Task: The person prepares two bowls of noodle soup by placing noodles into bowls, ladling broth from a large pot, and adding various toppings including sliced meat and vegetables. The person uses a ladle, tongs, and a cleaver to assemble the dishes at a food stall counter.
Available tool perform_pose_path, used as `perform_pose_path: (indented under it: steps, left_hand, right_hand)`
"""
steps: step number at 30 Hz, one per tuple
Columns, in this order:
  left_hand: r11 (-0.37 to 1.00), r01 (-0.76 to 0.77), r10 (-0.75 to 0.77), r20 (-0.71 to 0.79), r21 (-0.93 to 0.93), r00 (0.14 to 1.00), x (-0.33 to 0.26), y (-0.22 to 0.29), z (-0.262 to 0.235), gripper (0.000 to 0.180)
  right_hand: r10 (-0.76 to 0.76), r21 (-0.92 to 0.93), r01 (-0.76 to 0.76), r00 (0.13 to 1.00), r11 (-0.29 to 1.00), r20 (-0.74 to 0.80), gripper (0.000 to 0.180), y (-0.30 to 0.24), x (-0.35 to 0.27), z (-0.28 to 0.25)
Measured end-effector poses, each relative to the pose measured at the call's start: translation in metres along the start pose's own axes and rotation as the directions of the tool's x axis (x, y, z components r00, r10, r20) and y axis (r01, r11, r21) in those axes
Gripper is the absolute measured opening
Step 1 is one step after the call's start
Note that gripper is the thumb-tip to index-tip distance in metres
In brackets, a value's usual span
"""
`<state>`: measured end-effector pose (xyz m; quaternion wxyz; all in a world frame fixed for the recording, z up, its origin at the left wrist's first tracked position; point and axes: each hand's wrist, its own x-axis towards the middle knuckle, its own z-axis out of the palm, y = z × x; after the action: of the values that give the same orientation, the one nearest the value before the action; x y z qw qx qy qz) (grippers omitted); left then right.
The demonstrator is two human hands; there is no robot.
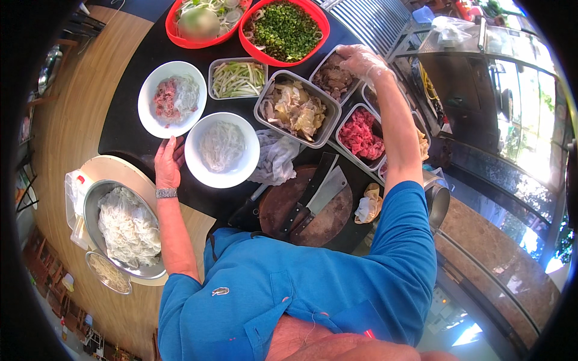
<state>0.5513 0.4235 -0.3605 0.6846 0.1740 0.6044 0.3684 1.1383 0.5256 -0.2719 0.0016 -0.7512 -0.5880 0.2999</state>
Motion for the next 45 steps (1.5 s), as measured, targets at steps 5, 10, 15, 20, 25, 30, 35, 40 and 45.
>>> perform_pose_path:
  steps: [5, 10, 15, 20, 25, 30, 35, 40, 45]
  left_hand:
    - [0.999, -0.032, 0.032, -0.001, 0.041, 0.999, 0.004, -0.002, 0.002, 0.046]
    - [0.999, -0.026, 0.027, -0.014, 0.034, 1.000, 0.003, -0.004, 0.003, 0.048]
    - [1.000, -0.005, 0.004, -0.032, -0.011, 0.999, 0.001, -0.006, 0.000, 0.049]
    - [0.999, -0.026, 0.026, -0.039, 0.024, 0.999, 0.000, -0.008, -0.002, 0.051]
    - [0.999, -0.044, 0.045, -0.052, 0.019, 0.998, -0.003, -0.008, -0.001, 0.052]
    - [0.999, -0.039, 0.037, -0.053, -0.026, 0.998, -0.003, -0.010, 0.004, 0.051]
    - [0.998, -0.049, 0.051, -0.066, 0.032, 0.996, -0.005, -0.010, 0.005, 0.051]
    - [0.998, -0.059, 0.061, -0.073, 0.028, 0.995, -0.007, -0.010, 0.004, 0.050]
    - [0.999, -0.049, 0.049, -0.045, 0.005, 0.998, -0.006, -0.012, 0.007, 0.050]
  right_hand:
    - [-0.085, -0.229, 0.050, 0.985, 0.972, -0.147, 0.033, 0.010, -0.005, -0.005]
    - [-0.018, -0.308, 0.017, 1.000, 0.951, -0.002, 0.029, 0.011, -0.026, 0.007]
    - [-0.127, -0.629, 0.119, 0.991, 0.768, 0.034, 0.039, -0.001, -0.038, 0.025]
    - [-0.139, -0.656, 0.134, 0.989, 0.743, 0.044, 0.035, -0.010, -0.039, 0.021]
    - [-0.150, -0.704, 0.147, 0.987, 0.695, 0.059, 0.028, -0.008, -0.039, 0.021]
    - [-0.225, -0.699, 0.191, 0.973, 0.690, 0.044, 0.024, -0.001, -0.042, 0.023]
    - [-0.137, -0.609, 0.121, 0.990, 0.784, 0.020, 0.025, -0.001, -0.043, 0.011]
    - [-0.142, -0.565, 0.134, 0.989, 0.814, 0.031, 0.025, -0.006, -0.048, 0.015]
    - [-0.156, -0.689, 0.148, 0.986, 0.710, 0.051, 0.026, -0.007, -0.048, 0.027]
